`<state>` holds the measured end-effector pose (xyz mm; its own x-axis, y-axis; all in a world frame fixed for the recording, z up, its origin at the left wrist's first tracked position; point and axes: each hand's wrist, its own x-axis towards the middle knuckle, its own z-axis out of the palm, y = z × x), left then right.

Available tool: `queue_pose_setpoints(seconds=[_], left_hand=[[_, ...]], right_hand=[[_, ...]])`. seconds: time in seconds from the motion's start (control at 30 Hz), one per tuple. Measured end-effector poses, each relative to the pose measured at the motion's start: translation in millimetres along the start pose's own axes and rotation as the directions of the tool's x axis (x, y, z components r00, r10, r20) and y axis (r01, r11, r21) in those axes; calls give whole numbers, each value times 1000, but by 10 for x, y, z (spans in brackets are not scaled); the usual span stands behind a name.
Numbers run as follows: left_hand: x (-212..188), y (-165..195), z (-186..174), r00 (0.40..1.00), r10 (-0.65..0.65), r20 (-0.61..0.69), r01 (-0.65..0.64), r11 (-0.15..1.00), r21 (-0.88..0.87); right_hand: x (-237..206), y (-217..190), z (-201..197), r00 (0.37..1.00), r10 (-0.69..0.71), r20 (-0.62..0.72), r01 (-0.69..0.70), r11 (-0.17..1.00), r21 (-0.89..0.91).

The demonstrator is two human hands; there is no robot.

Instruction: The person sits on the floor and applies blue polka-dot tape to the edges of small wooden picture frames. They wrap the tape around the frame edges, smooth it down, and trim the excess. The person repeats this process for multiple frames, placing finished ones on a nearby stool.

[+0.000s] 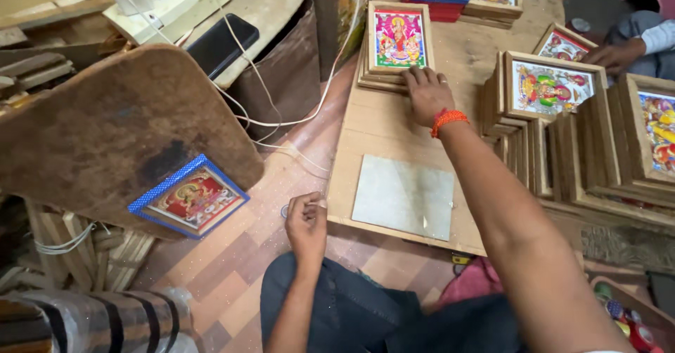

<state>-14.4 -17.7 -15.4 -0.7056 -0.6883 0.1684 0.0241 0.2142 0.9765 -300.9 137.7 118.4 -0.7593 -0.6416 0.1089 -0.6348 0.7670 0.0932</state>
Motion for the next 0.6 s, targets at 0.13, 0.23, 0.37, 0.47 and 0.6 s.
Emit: queue_pose_setpoints(seconds=[0.13, 0.23, 0.37, 0.47, 0.6], left_hand=[[51, -82, -7, 1000, -23, 12, 24, 999, -47], [36, -59, 1, 999, -40, -13, 39, 994, -106], [-29, 4, -14, 1000, 15, -7, -15, 999, -37], [-22, 23, -8, 1000, 0, -20, -1, 1000, -29], [17, -11, 38, 999, -24, -25, 24, 1000, -10]], right_hand=[[-114, -29, 24, 989, -68, 135, 56, 994, 91], [-261, -41, -6, 976, -191, -106, 197, 979, 51], [-264, -76, -60, 987, -73, -146, 95, 985, 145], [-153, -100, -85, 979, -40, -201, 61, 993, 98], [-78, -72, -85, 986, 2, -165, 0, 1000, 12]])
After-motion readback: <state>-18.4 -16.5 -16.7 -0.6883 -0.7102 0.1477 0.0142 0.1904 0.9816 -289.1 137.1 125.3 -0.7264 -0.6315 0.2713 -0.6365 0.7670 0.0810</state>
